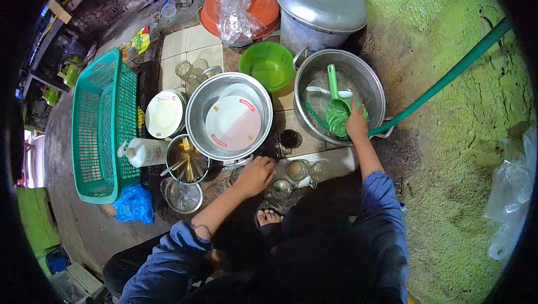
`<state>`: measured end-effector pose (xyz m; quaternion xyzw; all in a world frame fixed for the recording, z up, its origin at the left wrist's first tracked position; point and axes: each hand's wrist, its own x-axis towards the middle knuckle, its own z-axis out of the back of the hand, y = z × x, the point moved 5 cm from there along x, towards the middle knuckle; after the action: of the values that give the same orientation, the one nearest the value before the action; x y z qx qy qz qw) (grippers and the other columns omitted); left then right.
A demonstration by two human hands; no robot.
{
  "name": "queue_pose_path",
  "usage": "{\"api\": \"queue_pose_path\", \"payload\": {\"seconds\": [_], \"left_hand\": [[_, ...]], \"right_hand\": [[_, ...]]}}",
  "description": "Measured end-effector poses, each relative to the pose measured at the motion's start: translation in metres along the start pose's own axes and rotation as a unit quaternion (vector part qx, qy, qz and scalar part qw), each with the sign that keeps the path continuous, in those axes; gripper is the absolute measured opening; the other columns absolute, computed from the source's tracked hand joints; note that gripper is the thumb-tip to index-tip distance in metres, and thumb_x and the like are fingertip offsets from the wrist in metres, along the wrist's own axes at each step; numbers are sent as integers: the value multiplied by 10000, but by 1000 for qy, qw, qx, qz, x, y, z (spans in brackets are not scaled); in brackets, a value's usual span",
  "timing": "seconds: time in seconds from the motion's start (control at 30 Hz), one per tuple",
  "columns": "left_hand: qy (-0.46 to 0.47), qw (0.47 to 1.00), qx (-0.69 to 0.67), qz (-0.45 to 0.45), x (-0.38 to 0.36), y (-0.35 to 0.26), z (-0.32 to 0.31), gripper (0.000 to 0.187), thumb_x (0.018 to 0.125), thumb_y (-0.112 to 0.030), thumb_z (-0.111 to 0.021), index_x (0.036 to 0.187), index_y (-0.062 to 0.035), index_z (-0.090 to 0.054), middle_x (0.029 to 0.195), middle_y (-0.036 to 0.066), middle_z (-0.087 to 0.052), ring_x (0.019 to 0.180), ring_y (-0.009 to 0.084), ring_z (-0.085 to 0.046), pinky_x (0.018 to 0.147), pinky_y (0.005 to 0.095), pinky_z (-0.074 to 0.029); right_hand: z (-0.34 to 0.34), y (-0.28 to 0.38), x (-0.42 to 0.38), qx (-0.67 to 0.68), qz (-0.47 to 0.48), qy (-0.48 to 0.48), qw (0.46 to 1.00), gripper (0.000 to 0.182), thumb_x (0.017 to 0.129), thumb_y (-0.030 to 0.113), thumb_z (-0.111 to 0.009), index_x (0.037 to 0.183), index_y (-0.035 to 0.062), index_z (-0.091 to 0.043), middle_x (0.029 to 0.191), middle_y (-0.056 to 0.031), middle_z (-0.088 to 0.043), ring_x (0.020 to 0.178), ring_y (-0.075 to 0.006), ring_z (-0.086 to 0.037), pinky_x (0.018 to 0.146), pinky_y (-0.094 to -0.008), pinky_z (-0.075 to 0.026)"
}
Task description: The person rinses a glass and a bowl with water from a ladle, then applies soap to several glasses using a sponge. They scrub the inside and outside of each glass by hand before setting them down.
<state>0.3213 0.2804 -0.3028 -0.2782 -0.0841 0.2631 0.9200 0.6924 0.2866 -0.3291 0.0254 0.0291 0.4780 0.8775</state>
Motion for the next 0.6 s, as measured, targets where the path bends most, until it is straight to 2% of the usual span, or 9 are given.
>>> {"api": "queue_pose_path", "payload": {"seconds": [0.13,0.23,0.3,0.33,0.43,0.47,0.53,0.57,0.6], "left_hand": [[8,998,-47,31,7,13,-15,328,818,-136,-542,1104,24,-532,1141,181,-519,1043,330,-501,901,412,-417],[29,996,-80,34,20,14,-28,418,819,-122,-540,1202,28,-464,1224,198,-467,1122,342,-458,959,415,-388],[27,995,-89,32,36,12,-35,481,820,-117,-543,1262,25,-419,1275,200,-432,1176,349,-426,983,417,-374],[-5,997,-65,35,46,14,-36,514,818,-126,-550,1277,36,-384,1285,209,-415,1183,359,-415,991,419,-366],[-35,998,-33,52,83,23,-48,568,811,-138,-565,1296,48,-336,1311,225,-382,1194,376,-400,1007,424,-348],[-30,997,-20,62,90,25,-54,587,805,-143,-573,1300,49,-323,1326,233,-365,1198,383,-395,1015,427,-339],[22,995,11,93,103,34,-72,594,795,-130,-578,1305,39,-325,1339,235,-359,1214,381,-386,1024,424,-331],[76,988,37,128,107,39,-83,603,784,-117,-583,1310,30,-328,1351,236,-353,1230,378,-376,1033,421,-324],[110,980,60,153,109,40,-86,602,759,-79,-587,1312,-7,-360,1380,211,-344,1267,362,-349,1053,406,-309]], "right_hand": [[-8,-10,-9,148,4,5,989,676,762,-2,-473,1389,175,-294,1327,-330,-347,1046,-475,-520,799,-456,-506],[5,-6,-15,246,14,19,969,634,769,-44,-410,1373,128,-323,1314,-245,-418,1095,-394,-529,905,-459,-432],[35,8,-34,461,-85,71,880,615,769,-68,-377,1365,82,-341,1275,-192,-469,1119,-320,-528,953,-400,-403],[49,21,-46,563,-172,108,801,594,774,-85,-350,1351,54,-363,1272,-154,-475,1156,-258,-485,991,-337,-347],[52,17,-52,503,-42,13,863,586,771,-91,-351,1343,34,-367,1270,-156,-476,1209,-259,-437,1013,-317,-304],[50,14,-58,503,-44,13,863,586,771,-91,-351,1343,34,-367,1270,-156,-476,1209,-259,-437,1013,-317,-304],[60,25,-62,433,10,-27,901,457,908,128,-412,1355,55,-350,1283,-204,-466,1211,-318,-443,1006,-362,-334],[63,29,-65,434,10,-28,900,457,908,128,-412,1355,55,-350,1283,-204,-466,1211,-318,-443,1006,-362,-334],[75,41,-69,434,88,-68,894,506,919,288,-414,1363,56,-342,1313,-217,-438,1239,-329,-411,1019,-373,-315]]}}
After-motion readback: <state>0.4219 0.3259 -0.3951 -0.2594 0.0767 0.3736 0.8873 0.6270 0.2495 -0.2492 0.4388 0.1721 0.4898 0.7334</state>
